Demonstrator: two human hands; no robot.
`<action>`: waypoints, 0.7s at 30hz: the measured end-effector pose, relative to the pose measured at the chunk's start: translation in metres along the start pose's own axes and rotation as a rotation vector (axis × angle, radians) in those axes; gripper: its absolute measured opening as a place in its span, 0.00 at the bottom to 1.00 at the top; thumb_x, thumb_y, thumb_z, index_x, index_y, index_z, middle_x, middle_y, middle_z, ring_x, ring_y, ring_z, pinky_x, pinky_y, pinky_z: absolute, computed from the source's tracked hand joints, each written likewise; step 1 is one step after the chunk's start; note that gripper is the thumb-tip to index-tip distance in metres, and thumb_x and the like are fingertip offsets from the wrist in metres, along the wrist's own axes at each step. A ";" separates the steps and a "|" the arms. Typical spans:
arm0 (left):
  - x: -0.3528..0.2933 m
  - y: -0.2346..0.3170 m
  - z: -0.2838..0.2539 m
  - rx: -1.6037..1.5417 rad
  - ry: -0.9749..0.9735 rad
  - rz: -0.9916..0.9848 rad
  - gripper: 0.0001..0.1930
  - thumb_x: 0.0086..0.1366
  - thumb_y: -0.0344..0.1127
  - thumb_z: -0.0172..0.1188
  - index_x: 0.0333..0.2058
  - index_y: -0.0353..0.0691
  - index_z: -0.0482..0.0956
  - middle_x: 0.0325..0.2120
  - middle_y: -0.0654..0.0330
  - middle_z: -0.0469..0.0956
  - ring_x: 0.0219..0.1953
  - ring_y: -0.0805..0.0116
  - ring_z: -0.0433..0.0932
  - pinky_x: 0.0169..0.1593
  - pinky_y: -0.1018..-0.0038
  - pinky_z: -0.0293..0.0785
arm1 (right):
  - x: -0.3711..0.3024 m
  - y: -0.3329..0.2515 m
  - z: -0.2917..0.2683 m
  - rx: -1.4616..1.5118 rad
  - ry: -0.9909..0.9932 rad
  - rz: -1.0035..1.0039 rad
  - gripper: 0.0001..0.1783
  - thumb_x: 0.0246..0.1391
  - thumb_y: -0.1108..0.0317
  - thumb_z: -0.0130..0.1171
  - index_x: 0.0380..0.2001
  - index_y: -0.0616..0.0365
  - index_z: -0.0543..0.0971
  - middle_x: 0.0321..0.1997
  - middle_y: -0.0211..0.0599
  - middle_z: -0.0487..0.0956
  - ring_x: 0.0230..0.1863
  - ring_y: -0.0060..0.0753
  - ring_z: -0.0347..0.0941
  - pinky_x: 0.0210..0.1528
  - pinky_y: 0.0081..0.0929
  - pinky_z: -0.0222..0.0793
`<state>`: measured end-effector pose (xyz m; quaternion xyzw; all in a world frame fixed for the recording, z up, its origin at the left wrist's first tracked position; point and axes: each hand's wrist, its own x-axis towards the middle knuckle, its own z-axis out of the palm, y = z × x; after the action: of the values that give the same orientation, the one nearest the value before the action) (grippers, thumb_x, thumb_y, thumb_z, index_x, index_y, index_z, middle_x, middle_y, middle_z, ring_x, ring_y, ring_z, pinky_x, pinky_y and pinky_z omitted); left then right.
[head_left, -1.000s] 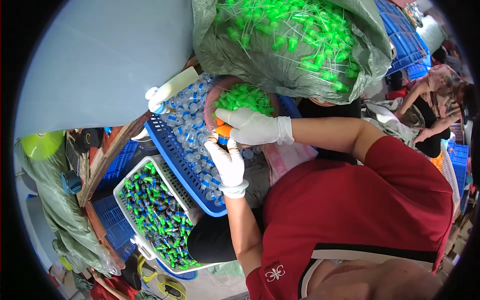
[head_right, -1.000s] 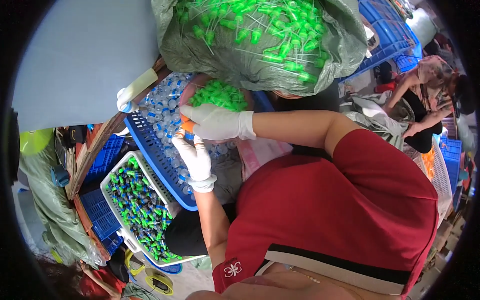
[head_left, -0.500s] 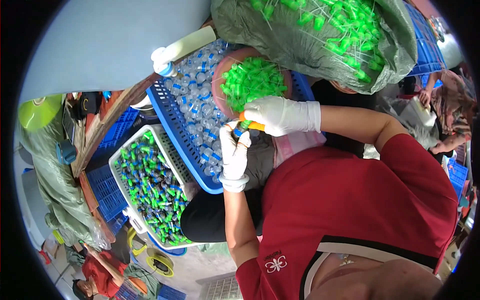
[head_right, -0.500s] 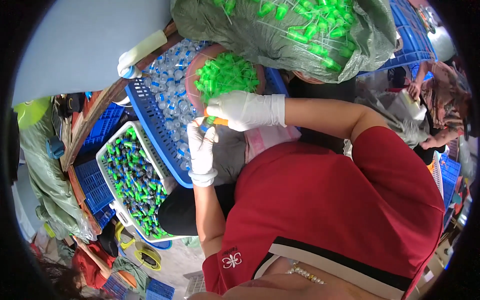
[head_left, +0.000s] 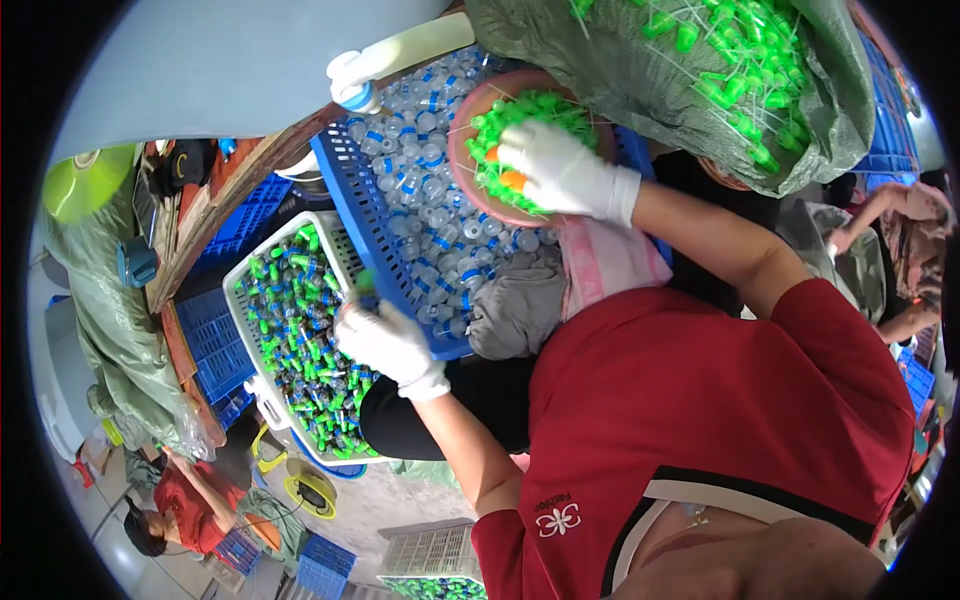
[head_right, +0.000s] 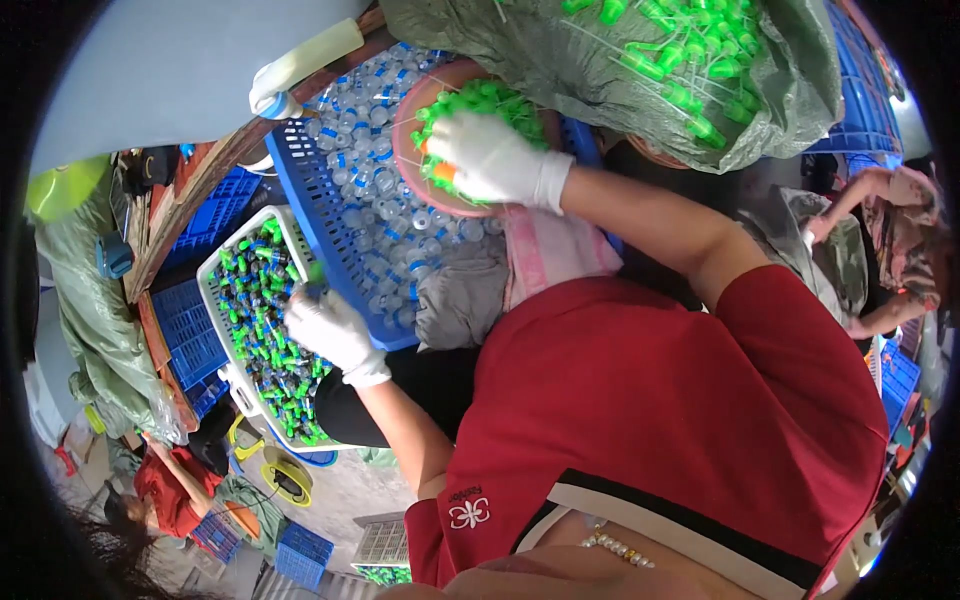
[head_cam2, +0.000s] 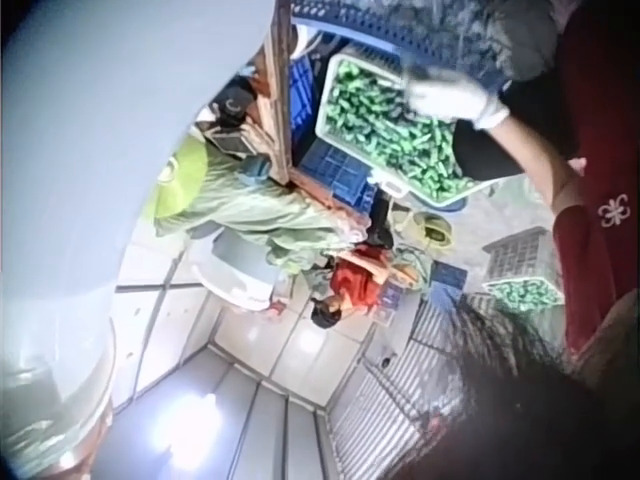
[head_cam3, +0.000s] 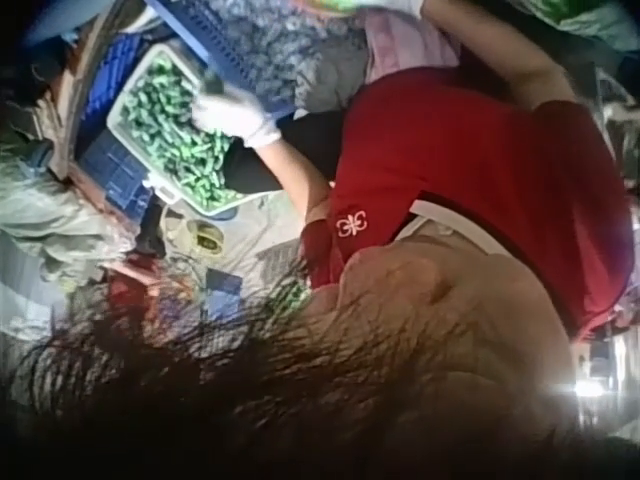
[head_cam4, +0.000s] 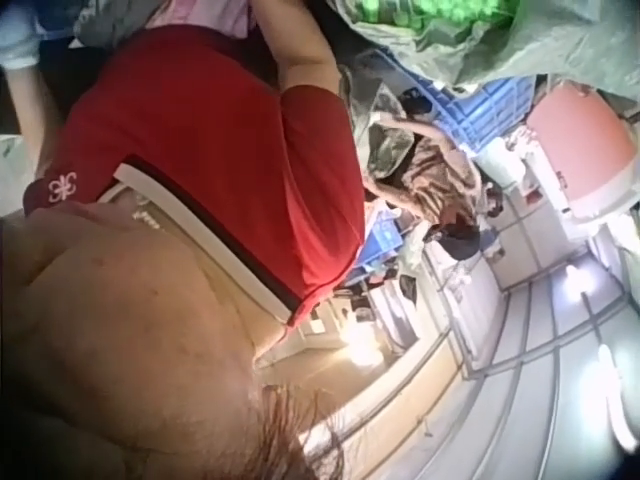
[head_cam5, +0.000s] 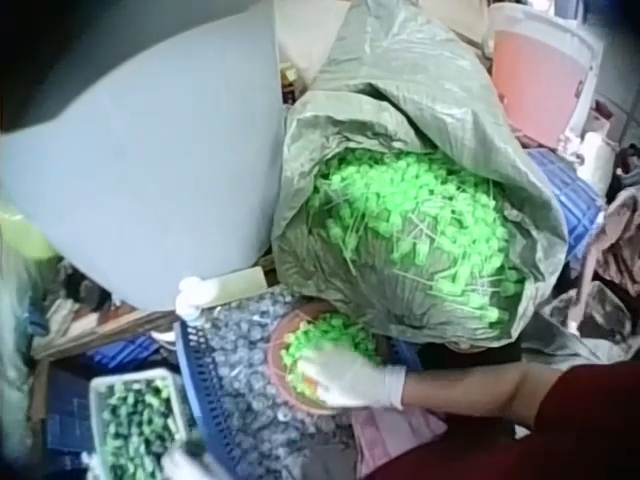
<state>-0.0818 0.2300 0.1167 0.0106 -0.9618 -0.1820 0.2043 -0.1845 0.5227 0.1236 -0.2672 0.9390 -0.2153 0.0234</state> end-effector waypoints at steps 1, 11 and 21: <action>0.006 -0.006 -0.003 0.115 0.072 0.017 0.17 0.57 0.27 0.61 0.46 0.31 0.75 0.38 0.45 0.77 0.42 0.44 0.75 0.47 0.56 0.71 | 0.009 0.010 0.005 0.009 0.004 -0.008 0.18 0.48 0.68 0.63 0.45 0.57 0.78 0.51 0.43 0.74 0.50 0.49 0.72 0.50 0.44 0.70; 0.025 -0.012 0.142 0.148 -0.273 0.116 0.16 0.59 0.33 0.59 0.47 0.40 0.77 0.39 0.51 0.78 0.44 0.48 0.77 0.47 0.58 0.73 | 0.028 0.031 0.048 -0.204 -0.083 0.049 0.19 0.44 0.69 0.63 0.44 0.54 0.79 0.50 0.40 0.75 0.54 0.46 0.71 0.54 0.45 0.69; 0.050 -0.015 0.124 -0.589 -0.314 -0.065 0.19 0.62 0.25 0.60 0.53 0.38 0.74 0.47 0.57 0.76 0.44 0.62 0.76 0.49 0.68 0.74 | 0.013 0.019 -0.008 -0.109 0.123 -0.016 0.16 0.45 0.71 0.61 0.41 0.56 0.76 0.41 0.43 0.76 0.48 0.49 0.74 0.49 0.46 0.69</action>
<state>-0.1773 0.2543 0.0257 -0.0464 -0.8867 -0.4580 0.0421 -0.2065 0.5337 0.1233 -0.2619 0.9468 -0.1802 -0.0506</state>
